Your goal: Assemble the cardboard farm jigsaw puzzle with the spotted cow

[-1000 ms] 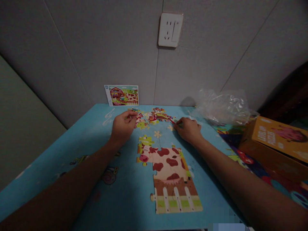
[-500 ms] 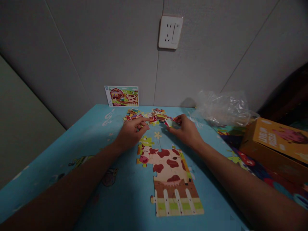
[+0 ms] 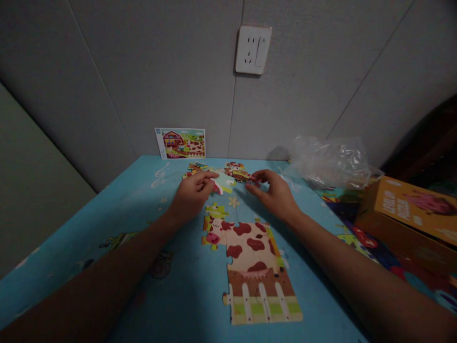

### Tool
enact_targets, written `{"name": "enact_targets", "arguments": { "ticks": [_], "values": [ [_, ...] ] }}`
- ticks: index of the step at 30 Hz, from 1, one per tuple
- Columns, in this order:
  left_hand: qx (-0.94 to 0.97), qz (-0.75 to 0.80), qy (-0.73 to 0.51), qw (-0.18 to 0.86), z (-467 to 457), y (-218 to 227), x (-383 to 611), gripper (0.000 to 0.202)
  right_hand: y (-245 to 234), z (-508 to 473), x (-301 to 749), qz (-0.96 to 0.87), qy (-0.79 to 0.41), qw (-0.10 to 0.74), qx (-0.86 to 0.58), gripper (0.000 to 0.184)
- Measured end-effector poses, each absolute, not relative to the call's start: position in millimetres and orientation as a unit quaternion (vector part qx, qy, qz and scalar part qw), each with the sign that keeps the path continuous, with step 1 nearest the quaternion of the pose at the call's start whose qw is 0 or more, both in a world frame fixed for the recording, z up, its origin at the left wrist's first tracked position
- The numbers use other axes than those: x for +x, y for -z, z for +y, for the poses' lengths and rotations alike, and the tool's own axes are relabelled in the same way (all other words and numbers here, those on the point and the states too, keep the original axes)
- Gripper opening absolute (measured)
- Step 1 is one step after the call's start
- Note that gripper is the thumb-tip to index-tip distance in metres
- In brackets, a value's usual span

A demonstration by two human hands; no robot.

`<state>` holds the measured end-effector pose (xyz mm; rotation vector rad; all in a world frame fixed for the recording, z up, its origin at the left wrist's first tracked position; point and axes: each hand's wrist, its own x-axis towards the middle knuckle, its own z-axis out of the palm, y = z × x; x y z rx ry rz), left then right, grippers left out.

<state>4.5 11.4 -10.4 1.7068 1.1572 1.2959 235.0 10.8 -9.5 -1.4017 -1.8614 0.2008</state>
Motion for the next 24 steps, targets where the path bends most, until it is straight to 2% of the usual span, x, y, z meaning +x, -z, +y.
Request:
{"name": "enact_targets", "arguments": {
  "ticks": [4,9,16,24],
  "values": [
    [0.516,0.572,-0.560,0.304,16.3,4.1,-2.2,0.032,20.7,22.7,247.3,-0.684,-0.024,0.281,-0.673,0.034],
    [0.427,0.655,-0.529,0.329,20.6,5.5,-6.8,0.037,25.4,21.2,243.3,-0.704,-0.025,0.184,-0.686,0.042],
    [0.443,0.672,-0.493,0.330,23.8,8.1,-7.6,0.042,22.4,19.6,241.7,-0.710,-0.027,0.164,-0.685,0.042],
    [0.493,0.677,-0.466,0.285,18.0,6.3,-3.1,0.029,21.5,19.6,242.3,-0.710,-0.018,0.143,-0.689,0.045]
  ]
}}
